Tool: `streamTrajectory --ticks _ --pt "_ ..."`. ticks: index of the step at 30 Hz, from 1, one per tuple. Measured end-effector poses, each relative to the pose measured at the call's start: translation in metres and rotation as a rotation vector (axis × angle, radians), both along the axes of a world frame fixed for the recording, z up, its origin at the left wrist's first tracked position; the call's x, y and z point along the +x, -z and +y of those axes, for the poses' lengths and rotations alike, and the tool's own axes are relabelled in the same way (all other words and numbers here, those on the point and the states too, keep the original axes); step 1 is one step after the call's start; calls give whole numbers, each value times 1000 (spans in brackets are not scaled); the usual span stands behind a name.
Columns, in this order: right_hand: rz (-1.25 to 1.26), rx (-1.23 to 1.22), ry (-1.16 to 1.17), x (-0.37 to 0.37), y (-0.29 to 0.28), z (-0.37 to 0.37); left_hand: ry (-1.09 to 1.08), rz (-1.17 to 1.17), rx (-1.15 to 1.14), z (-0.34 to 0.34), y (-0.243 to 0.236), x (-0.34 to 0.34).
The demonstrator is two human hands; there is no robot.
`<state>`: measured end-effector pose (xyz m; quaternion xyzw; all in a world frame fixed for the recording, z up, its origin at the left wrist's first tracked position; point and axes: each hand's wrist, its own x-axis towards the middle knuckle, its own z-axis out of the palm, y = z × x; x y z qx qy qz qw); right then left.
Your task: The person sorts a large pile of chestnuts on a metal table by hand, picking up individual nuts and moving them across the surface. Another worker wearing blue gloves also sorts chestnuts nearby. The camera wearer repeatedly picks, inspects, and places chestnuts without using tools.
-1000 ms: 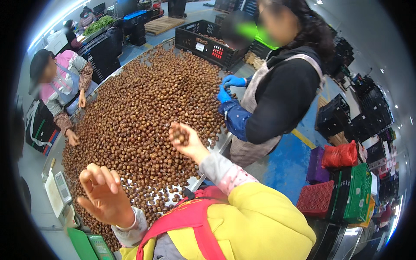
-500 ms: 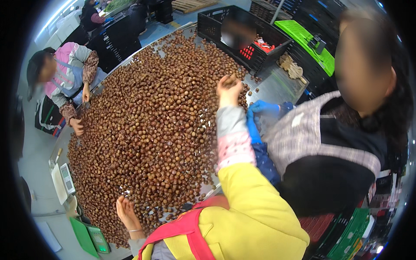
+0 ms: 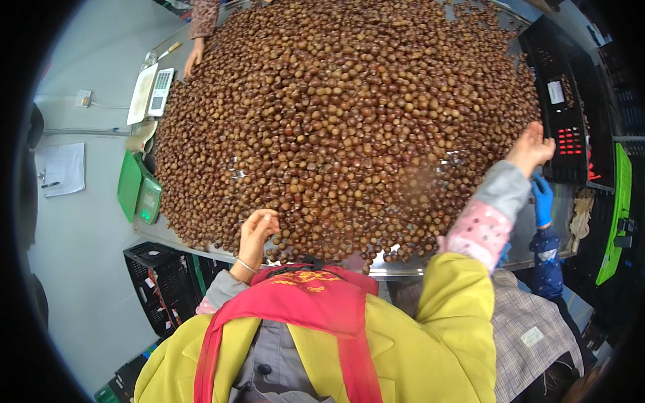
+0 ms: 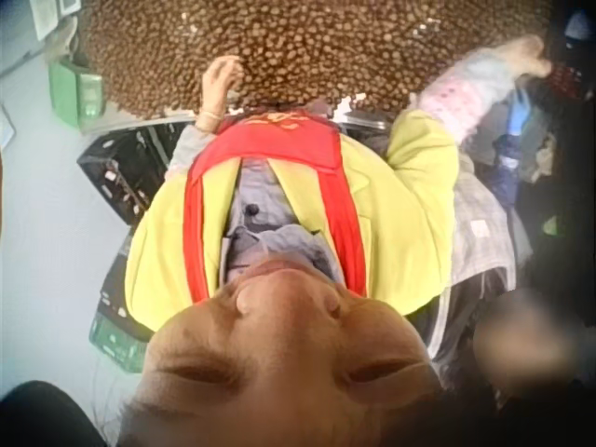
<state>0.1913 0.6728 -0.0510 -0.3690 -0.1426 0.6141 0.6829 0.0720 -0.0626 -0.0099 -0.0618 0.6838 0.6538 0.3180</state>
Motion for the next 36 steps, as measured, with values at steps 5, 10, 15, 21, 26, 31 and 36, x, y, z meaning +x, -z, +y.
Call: streamTrajectory --ticks 5,10,15,21,26,31,36 --pt "-183 0 -320 -93 8 -200 50 98 -82 -11 2 -1" --pt "-389 8 -598 -115 -27 -331 -23 75 -40 -27 13 -15" --pt "-541 116 -747 -97 -24 -411 36 95 -2 -33 23 -39" --pt "-740 61 -889 -55 -11 -488 120 299 21 -28 35 -95" --pt "-793 69 -870 -49 -5 -519 197 659 -133 -4 32 -143" --pt "-776 118 -909 -55 -11 -530 243 1173 -232 32 39 -181" --pt "-897 184 -941 -83 -19 -526 329 1401 -366 56 62 -223"
